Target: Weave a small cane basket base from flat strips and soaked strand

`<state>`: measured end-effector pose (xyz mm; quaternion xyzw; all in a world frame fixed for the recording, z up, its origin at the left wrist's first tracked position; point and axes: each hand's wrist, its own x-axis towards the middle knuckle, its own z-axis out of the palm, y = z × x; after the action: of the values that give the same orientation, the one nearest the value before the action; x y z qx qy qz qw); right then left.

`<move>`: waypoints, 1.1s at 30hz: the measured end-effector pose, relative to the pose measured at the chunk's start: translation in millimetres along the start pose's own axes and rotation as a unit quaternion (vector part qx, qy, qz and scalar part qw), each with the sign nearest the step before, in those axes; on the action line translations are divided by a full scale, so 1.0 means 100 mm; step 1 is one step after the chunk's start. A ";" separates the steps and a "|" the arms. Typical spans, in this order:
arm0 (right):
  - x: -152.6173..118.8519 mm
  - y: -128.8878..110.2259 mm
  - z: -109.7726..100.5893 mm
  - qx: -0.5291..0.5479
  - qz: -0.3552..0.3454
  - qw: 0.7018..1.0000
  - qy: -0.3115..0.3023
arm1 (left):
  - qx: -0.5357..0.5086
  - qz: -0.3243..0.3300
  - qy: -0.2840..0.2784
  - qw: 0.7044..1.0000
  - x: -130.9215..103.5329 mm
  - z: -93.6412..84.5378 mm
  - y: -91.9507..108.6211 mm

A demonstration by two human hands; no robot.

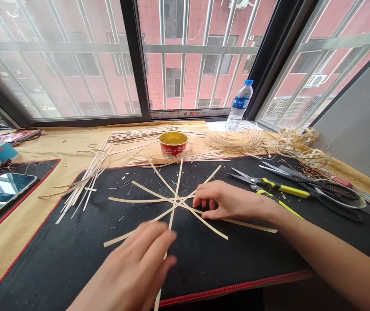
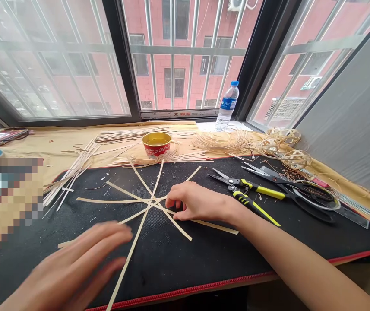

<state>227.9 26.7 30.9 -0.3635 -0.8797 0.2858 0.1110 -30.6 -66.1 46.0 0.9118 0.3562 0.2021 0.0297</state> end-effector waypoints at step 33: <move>0.01 0.26 0.30 -0.111 -0.199 0.963 0.145 | 0.005 -0.038 0.005 0.999 0.65 0.72 -0.59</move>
<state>230.2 29.6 -8.8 -0.2287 -0.9348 0.1028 0.2513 3.1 27.0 -9.6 0.8966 0.3918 0.2038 0.0308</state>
